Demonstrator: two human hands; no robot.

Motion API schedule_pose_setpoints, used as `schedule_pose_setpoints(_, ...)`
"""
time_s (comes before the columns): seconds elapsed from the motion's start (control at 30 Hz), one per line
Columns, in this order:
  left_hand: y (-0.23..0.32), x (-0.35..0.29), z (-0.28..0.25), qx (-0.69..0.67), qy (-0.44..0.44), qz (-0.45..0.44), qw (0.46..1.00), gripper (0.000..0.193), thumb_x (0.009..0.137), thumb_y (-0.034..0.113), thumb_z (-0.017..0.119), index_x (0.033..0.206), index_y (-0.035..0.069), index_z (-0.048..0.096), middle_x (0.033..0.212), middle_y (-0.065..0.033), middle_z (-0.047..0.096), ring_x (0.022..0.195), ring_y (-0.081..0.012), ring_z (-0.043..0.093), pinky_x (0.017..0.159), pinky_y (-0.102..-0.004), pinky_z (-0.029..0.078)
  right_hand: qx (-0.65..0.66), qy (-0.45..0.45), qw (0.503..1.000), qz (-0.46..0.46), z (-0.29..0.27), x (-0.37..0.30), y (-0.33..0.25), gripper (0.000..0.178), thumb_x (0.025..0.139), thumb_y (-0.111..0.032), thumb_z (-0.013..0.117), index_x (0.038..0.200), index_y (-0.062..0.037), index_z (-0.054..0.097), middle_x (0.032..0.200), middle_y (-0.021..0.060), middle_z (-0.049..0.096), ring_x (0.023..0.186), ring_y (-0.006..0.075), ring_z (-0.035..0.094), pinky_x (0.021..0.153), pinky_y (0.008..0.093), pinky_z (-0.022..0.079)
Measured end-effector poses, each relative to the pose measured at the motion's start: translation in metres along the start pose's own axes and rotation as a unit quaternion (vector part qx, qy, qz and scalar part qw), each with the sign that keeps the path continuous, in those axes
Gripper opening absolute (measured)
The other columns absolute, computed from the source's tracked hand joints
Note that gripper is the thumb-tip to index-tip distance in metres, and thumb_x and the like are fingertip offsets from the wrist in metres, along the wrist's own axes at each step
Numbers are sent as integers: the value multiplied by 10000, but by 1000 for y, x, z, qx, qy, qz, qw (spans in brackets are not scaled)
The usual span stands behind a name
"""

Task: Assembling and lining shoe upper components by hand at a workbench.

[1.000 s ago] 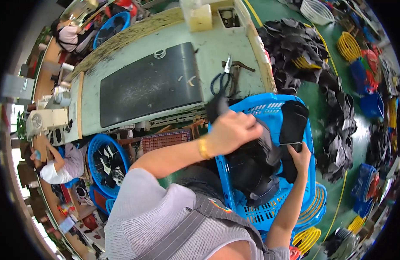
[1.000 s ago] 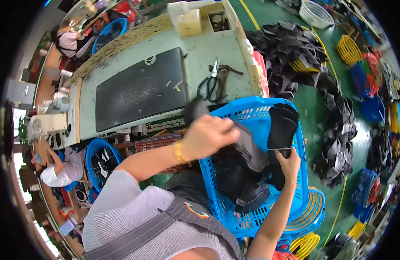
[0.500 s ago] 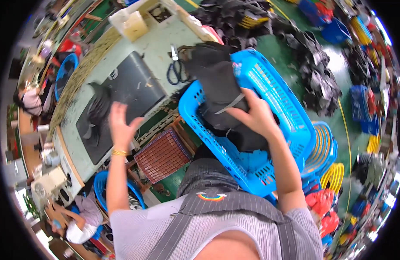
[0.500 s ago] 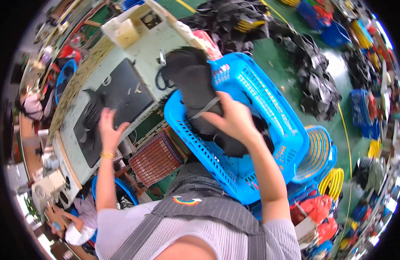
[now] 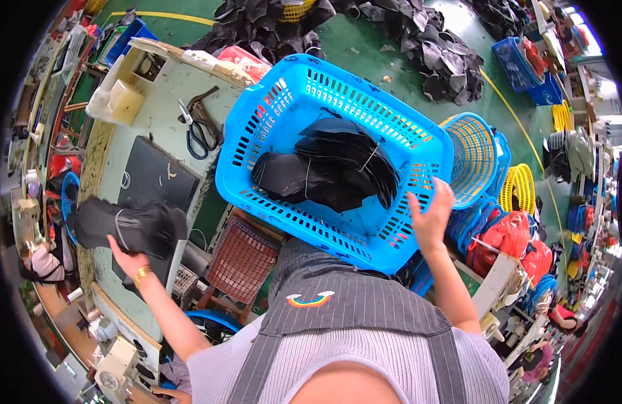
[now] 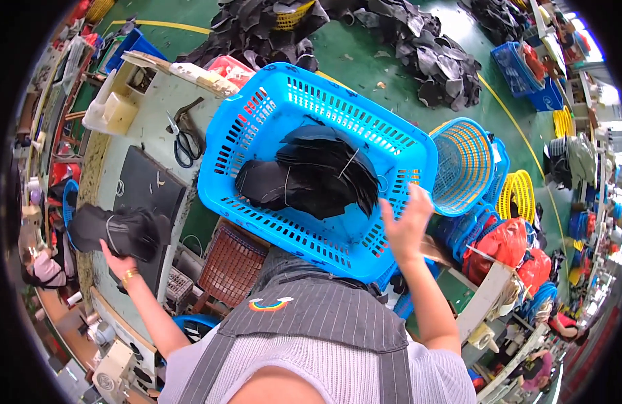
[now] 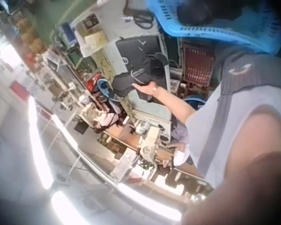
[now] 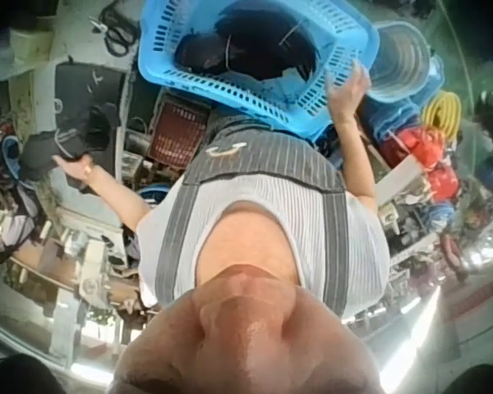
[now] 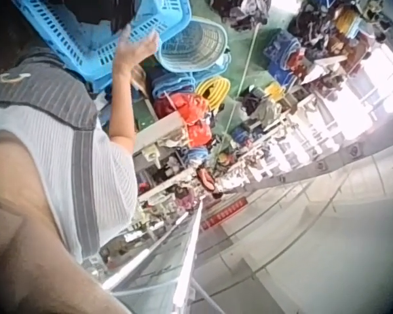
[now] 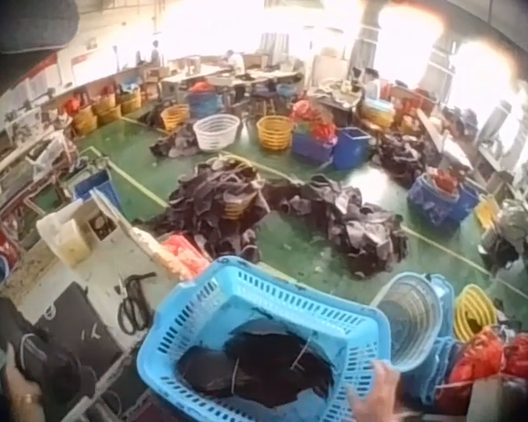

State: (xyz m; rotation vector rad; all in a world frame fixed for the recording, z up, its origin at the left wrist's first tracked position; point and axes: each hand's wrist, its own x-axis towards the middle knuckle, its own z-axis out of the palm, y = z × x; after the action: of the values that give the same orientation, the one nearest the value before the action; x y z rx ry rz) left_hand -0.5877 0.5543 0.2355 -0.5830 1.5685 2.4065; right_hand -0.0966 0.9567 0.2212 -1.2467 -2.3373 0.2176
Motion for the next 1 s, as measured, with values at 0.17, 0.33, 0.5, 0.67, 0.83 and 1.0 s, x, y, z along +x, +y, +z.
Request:
schedule_pose_setpoints(0.17, -26, 81, -33, 525, 285, 104, 795, 436, 820, 448, 655, 859, 16, 612, 879, -90, 602, 795, -221, 559, 722, -356, 465, 206, -104, 916, 329, 7, -66, 72, 659, 772, -237, 724, 1255, 52, 384, 1167, 183, 541, 1024, 282, 560, 901, 384, 437)
schedule_pose_setpoints(0.33, -157, -61, 58, 301, -130, -120, 937, 353, 859, 397, 632, 645, 206, 425, 588, 56, 422, 472, -37, 354, 457, -215, 309, 542, -49, 604, 583, 14, -74, 65, 321, 743, -22, 635, 1055, 12, 567, 950, 115, 636, 781, 185, 612, 693, 333, 517)
schedule_pose_setpoints(0.5, -237, -134, 96, 160, -161, -374, 899, 288, 831, 315, 663, 998, 97, 577, 927, -46, 603, 837, -211, 565, 787, -392, 464, 557, -78, 578, 591, 11, -67, 64, 237, 717, 2, 606, 952, 27, 590, 864, 110, 624, 716, 193, 605, 585, 332, 517)
schedule_pose_setpoints(0.67, -248, -112, 86, 132, -231, -407, 874, 309, 805, 264, 641, 1017, 69, 532, 985, -102, 570, 924, -293, 557, 853, -464, 454, 553, -133, 600, 563, 13, -81, 78, 380, 803, -164, 627, 1134, 4, 542, 1061, 135, 593, 888, 234, 596, 761, 395, 514)
schedule_pose_setpoints(0.83, -251, -79, 69, 180, -204, -384, 882, 331, 796, 226, 645, 1064, 70, 530, 1068, -113, 564, 956, -301, 545, 870, -474, 448, 677, -97, 419, 598, 10, -93, 111, 665, 907, -605, 352, 1210, -37, 519, 1173, 149, 576, 1016, 270, 580, 937, 450, 419)
schedule_pose_setpoints(1.0, -249, -104, 97, 189, -154, -326, 913, 486, 843, 414, 551, 1172, 61, 495, 1168, -129, 523, 1035, -322, 511, 902, -512, 426, 602, -104, 530, 588, 100, -133, 168, 665, 899, -581, 393, 1254, -23, 461, 1214, 149, 543, 1098, 264, 515, 936, 402, 405)
